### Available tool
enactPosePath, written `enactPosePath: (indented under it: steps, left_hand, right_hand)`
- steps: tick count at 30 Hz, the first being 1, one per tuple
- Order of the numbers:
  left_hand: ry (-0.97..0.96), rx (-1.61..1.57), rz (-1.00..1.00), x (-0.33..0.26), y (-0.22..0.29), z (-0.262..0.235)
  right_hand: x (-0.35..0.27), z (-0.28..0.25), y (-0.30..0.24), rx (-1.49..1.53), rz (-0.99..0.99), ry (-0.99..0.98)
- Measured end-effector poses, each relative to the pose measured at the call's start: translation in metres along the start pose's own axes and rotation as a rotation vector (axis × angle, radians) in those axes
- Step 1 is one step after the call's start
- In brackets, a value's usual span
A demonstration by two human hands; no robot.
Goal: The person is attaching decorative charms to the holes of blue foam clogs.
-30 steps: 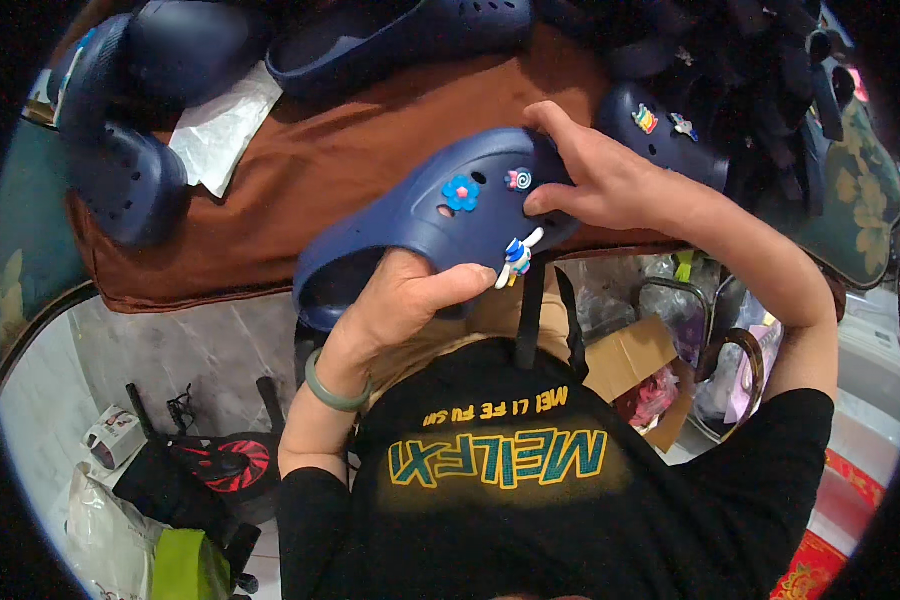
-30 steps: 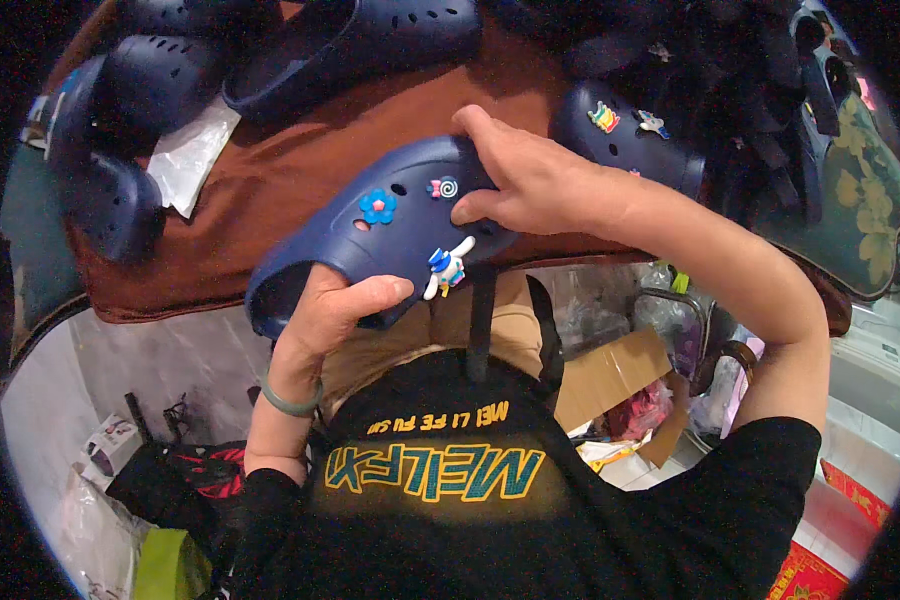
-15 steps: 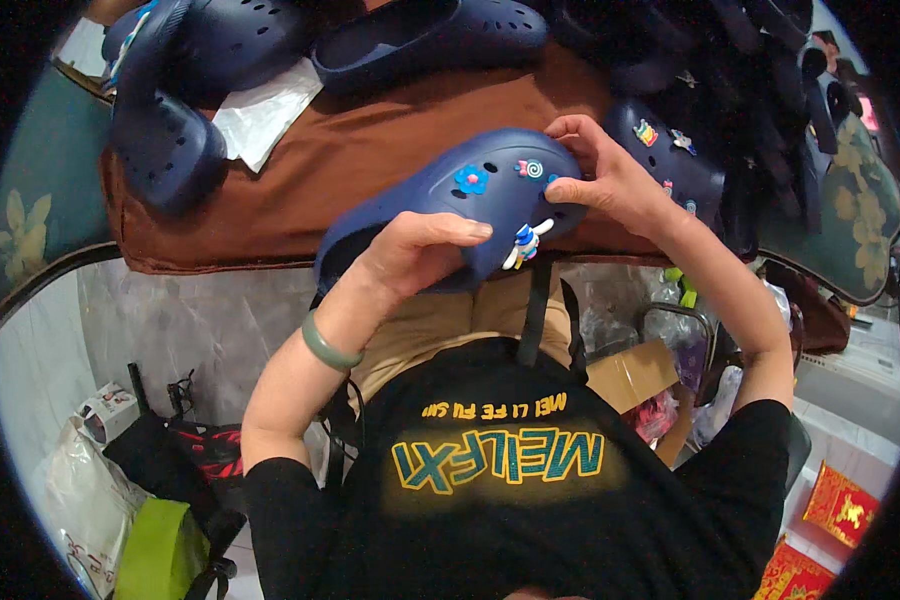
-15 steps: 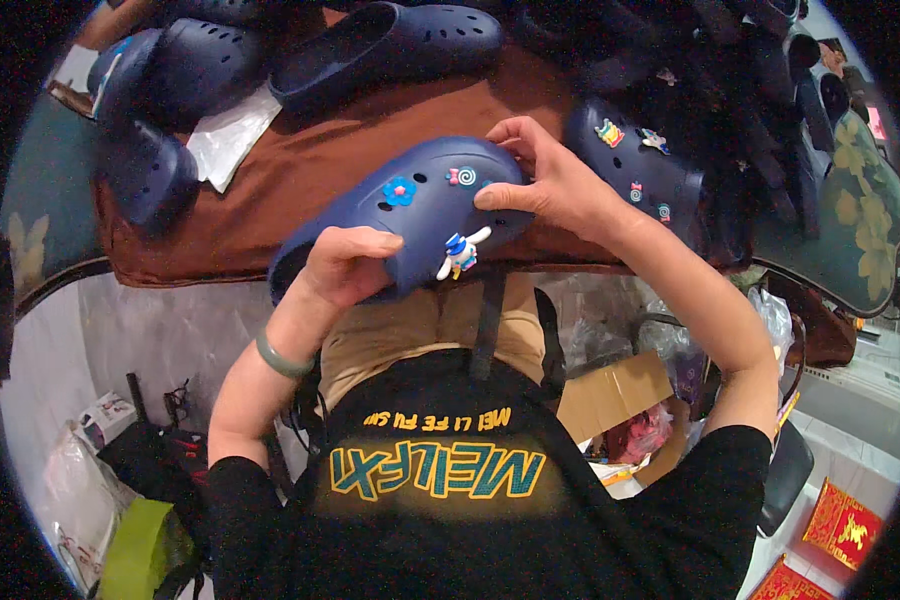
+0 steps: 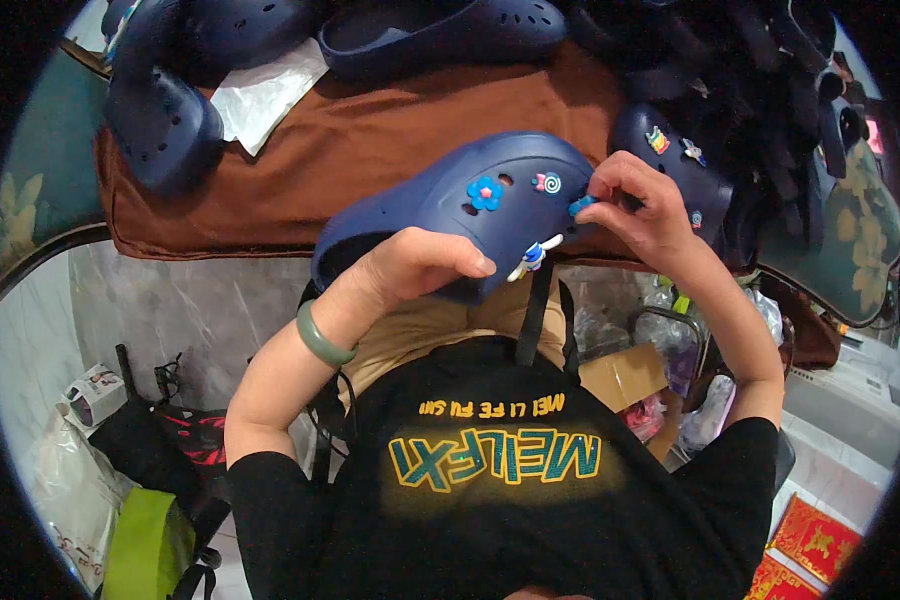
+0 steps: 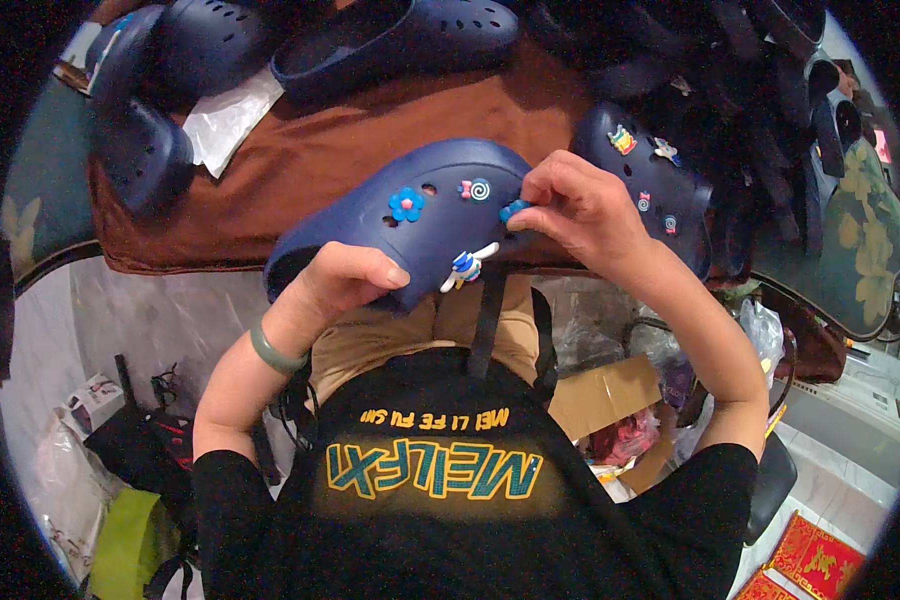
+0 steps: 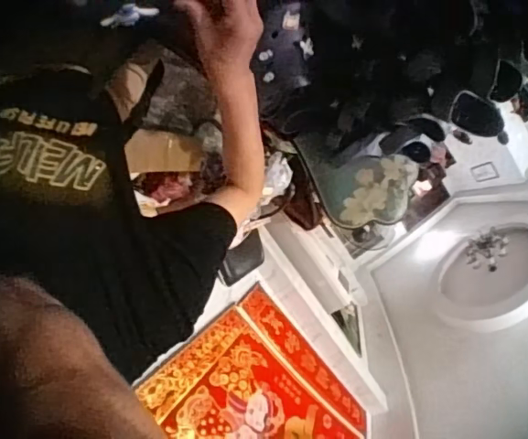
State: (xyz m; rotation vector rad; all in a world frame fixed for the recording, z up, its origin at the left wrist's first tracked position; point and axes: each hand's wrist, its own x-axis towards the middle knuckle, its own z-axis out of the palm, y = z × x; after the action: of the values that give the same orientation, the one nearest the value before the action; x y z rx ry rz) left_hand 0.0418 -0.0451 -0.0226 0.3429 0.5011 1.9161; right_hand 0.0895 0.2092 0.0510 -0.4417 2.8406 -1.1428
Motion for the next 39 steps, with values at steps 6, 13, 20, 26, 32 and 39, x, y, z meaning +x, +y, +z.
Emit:
enactPosePath:
  steps: [6,13,20,26,32,39]
  left_hand:
    - [0.033,0.034,-0.002,-0.002,0.005,0.009]
    - [0.075,0.047,-0.007,-0.001,0.000,0.006]
    - [0.183,0.069,-0.077,0.000,-0.001,0.008]
    - [0.234,0.100,-0.088,0.002,0.006,0.015]
    - [0.215,0.085,-0.049,0.011,0.005,0.001]
    - [0.244,0.029,0.005,0.016,0.013,0.015]
  right_hand:
    - [0.014,-0.026,-0.014,-0.050,0.204,-0.269]
    - [0.040,-0.025,-0.039,-0.325,0.289,-0.449]
    - [0.038,-0.008,-0.031,-0.187,0.336,-0.387]
    - [0.035,0.004,-0.022,-0.210,0.291,-0.329]
    - [0.046,0.011,-0.005,-0.288,0.190,-0.245]
    - [0.027,0.000,0.014,0.120,0.264,-0.025]
